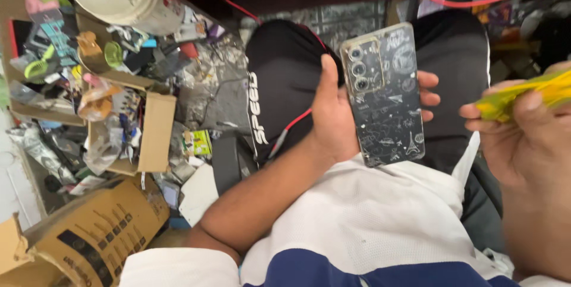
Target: The person sits in a chair holding a smartphone on their lap and cleans its charging port. They scrape the port with a small hand tool, rub the phone's edges with a yellow abrasive pad, and pry along the seam with a screwdriver-like tool.
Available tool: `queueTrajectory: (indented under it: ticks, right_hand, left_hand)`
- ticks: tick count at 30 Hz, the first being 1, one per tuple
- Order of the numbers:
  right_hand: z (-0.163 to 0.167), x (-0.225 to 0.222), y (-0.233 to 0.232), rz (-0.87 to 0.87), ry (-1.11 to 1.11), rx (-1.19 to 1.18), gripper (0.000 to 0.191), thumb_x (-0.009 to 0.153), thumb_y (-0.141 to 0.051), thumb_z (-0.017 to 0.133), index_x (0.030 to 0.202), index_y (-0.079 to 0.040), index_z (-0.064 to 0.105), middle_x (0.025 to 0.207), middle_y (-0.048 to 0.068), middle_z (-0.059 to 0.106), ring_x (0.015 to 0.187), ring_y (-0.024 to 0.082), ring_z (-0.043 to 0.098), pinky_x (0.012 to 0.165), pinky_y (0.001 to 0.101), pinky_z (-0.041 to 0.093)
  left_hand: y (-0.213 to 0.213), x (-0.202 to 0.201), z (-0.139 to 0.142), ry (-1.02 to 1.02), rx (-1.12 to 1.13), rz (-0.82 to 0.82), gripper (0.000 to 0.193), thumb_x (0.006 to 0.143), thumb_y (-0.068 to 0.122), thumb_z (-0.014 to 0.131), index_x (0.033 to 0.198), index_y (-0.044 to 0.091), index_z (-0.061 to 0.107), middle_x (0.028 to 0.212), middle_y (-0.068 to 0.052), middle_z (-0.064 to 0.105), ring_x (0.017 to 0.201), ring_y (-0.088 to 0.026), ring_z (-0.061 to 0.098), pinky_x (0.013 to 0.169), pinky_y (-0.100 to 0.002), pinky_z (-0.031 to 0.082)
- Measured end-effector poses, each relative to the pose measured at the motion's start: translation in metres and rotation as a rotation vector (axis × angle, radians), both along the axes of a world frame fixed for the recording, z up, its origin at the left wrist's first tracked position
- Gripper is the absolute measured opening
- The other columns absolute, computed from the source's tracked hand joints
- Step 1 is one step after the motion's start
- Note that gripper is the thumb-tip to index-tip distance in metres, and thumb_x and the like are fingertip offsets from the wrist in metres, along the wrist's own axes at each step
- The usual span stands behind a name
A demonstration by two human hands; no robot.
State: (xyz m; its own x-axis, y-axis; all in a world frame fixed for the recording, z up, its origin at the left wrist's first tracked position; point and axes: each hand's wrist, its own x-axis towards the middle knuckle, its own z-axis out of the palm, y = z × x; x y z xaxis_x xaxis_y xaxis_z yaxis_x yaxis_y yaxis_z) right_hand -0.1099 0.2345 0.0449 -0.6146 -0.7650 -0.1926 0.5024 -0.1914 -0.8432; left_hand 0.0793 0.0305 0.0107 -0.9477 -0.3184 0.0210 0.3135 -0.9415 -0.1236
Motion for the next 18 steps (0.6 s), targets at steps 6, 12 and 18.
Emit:
queueTrajectory:
  ticks: [6, 12, 18]
  right_hand:
    - [0.018, 0.009, -0.010, 0.058, 0.071, 0.064, 0.014, 0.109, 0.000, 0.072, 0.112, 0.010, 0.063, 0.103, 0.022, 0.069, 0.092, 0.031, 0.073, 0.086, 0.0379, 0.064]
    - [0.026, 0.028, -0.021, 0.038, 0.153, 0.156, 0.017, 0.107, -0.003, 0.070, 0.111, 0.013, 0.065, 0.097, 0.024, 0.071, 0.084, 0.031, 0.075, 0.077, 0.0368, 0.066]
    - [0.027, 0.035, -0.025, -0.029, 0.343, 0.173, 0.014, 0.102, 0.001, 0.070, 0.114, 0.007, 0.065, 0.101, 0.020, 0.070, 0.083, 0.023, 0.074, 0.077, 0.0337, 0.067]
  left_hand:
    - [0.011, 0.005, 0.019, -0.011, 0.005, 0.008, 0.098, 0.112, 0.083, 0.020, 0.155, -0.003, 0.036, 0.140, -0.031, 0.054, 0.129, -0.040, 0.057, 0.113, -0.049, 0.047]
    - [0.015, 0.001, 0.013, -0.156, -0.103, -0.055, 0.107, 0.105, 0.086, 0.025, 0.151, -0.009, 0.038, 0.140, -0.039, 0.053, 0.126, -0.046, 0.059, 0.115, -0.054, 0.048]
    - [0.025, 0.006, 0.003, -0.173, -0.111, -0.080, 0.106, 0.103, 0.085, 0.026, 0.148, -0.010, 0.042, 0.139, -0.039, 0.056, 0.127, -0.045, 0.062, 0.116, -0.054, 0.049]
